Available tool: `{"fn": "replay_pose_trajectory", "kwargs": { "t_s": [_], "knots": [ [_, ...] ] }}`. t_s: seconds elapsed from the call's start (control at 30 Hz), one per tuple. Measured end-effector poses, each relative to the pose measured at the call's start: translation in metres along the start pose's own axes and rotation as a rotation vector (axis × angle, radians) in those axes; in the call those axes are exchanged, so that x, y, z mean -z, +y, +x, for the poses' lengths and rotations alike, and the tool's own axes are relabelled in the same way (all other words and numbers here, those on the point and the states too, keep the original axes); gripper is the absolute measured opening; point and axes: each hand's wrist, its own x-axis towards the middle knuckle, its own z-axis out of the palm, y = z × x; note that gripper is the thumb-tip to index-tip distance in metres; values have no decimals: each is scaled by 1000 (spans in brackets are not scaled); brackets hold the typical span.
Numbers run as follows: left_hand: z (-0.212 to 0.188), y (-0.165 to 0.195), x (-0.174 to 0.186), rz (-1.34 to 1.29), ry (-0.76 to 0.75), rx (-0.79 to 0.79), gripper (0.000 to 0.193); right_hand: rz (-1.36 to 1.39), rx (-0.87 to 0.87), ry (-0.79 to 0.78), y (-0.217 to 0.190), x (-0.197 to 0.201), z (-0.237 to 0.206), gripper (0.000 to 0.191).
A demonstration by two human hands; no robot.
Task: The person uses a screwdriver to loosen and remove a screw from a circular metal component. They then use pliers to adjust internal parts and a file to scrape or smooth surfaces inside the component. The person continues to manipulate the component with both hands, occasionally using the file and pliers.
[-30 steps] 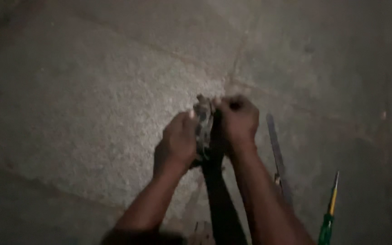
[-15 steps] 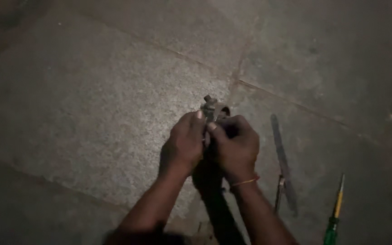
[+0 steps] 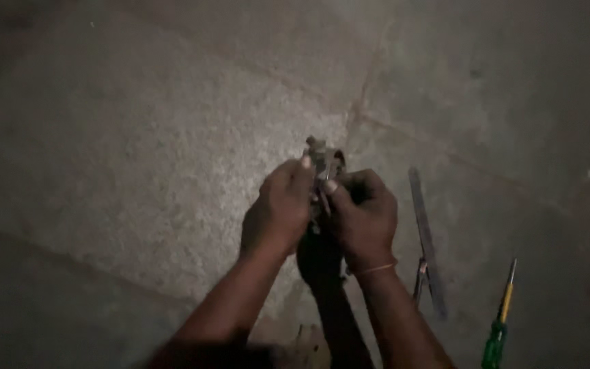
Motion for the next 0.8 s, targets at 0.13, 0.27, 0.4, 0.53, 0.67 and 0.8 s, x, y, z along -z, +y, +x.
{"fn": "replay_pose_trajectory", "kwargs": {
  "t_s": [0.13,0.27,0.4,0.53,0.67,0.8],
  "knots": [
    [13,-12,-5,-7,36,-51,47,-2,73,-47,-6,4,-12,16],
    [25,-25,-14,-212,53,-231,45,144,-183,38,-13,7,-39,14],
    [24,-23,-21,-632,-182,-187,39,104,-12,56,-18,10,-26,17],
    [12,-10,-17,-474,-209,-178,41,244,-60,115,-17,4,-8,18],
    [6,0,-5,-314,-176,-231,42,131,-140,208,-11,1,-9,18],
    [3,4,-1,-195,-96,-202,44,411,-224,201,-6,11,-10,22]
  ]
}}
